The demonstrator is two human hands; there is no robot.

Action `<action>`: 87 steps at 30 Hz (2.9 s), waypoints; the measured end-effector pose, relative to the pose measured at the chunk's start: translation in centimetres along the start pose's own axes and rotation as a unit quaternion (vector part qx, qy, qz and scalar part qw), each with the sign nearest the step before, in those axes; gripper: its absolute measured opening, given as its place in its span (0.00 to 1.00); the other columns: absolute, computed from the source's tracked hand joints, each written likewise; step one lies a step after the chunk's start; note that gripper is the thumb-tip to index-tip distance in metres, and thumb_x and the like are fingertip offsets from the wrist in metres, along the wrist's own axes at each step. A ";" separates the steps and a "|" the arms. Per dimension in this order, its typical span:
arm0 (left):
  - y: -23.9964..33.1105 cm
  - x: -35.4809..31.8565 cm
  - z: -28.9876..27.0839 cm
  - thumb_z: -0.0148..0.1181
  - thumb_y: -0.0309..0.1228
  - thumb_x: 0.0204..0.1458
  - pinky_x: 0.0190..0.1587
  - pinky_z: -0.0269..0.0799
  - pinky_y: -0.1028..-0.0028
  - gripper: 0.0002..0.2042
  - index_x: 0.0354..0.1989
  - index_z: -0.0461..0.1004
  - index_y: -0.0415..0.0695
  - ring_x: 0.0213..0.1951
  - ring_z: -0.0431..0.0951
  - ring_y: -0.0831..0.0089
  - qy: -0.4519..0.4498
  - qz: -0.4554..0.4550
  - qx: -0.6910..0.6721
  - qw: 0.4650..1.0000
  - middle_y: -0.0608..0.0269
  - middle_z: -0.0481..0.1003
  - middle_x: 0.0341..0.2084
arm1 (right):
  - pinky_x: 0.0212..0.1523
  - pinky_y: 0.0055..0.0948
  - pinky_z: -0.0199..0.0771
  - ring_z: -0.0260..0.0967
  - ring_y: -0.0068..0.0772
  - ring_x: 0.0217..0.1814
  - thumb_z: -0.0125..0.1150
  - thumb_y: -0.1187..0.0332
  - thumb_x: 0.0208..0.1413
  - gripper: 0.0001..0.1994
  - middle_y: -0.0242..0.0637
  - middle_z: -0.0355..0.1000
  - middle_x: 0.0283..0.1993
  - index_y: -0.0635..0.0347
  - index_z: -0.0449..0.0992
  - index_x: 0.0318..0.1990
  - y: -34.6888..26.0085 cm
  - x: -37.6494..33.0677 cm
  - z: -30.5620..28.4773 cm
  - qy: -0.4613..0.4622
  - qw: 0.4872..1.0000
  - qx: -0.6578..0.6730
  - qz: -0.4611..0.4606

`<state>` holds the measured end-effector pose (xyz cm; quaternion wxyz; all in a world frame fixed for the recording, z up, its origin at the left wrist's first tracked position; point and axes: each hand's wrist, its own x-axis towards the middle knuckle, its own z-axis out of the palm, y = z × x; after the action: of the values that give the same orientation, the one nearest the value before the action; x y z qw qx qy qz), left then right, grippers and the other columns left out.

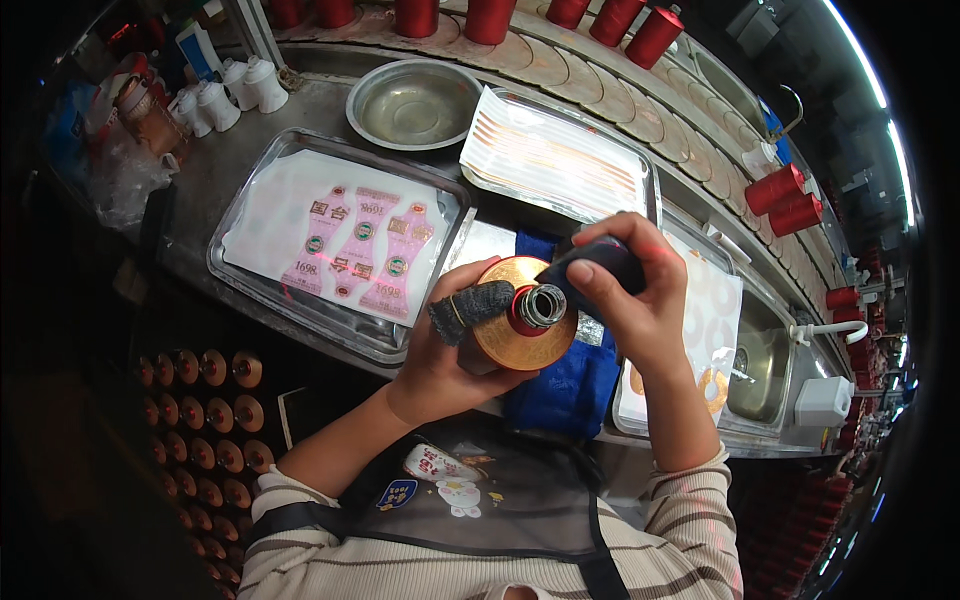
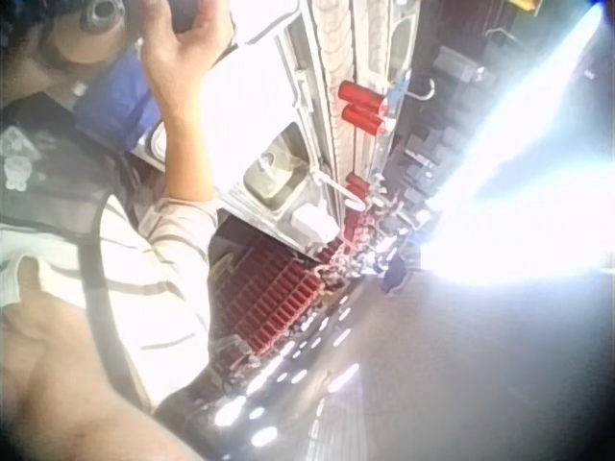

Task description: The person applies a gold foil seal to the neck of a red bottle, then places a red paper label on the bottle body and smooths it. The person repeats the process on a second bottle, handling the seal and label by hand.

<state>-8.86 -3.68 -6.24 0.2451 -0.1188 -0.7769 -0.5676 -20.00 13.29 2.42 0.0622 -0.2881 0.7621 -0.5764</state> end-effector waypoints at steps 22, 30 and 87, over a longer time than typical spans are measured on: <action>-0.7 -1.0 0.6 0.78 0.31 0.41 0.62 0.68 0.58 0.39 0.63 0.64 0.45 0.62 0.69 0.48 -0.016 -0.007 -0.079 0.997 0.44 0.64 0.61 | 0.37 0.33 0.72 0.71 0.39 0.34 0.68 0.83 0.41 0.10 0.38 0.73 0.30 0.61 0.80 0.33 -0.8 -3.4 -0.8 0.009 0.967 -0.174 -0.184; -2.3 -1.9 2.1 0.76 0.32 0.44 0.62 0.67 0.59 0.36 0.62 0.63 0.44 0.62 0.69 0.50 0.014 0.036 -0.011 0.999 0.44 0.60 0.63 | 0.35 0.35 0.70 0.70 0.40 0.36 0.69 0.79 0.35 0.15 0.34 0.71 0.30 0.56 0.83 0.36 -1.8 -7.3 1.7 0.019 0.927 -0.205 -0.313; -9.2 4.3 -12.4 0.71 0.31 0.47 0.37 0.76 0.64 0.21 0.46 0.69 0.38 0.34 0.80 0.63 0.051 -0.303 0.420 0.854 0.53 0.78 0.37 | 0.37 0.16 0.63 0.64 0.16 0.38 0.64 0.60 0.60 0.31 0.32 0.71 0.46 0.69 0.65 0.66 5.9 -14.6 -5.6 0.053 0.953 0.098 0.282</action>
<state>-13.73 -18.77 -8.70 0.1270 0.2664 -0.9253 -0.2383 -12.49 26.51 -4.65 0.2098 -0.0226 0.7546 -0.6213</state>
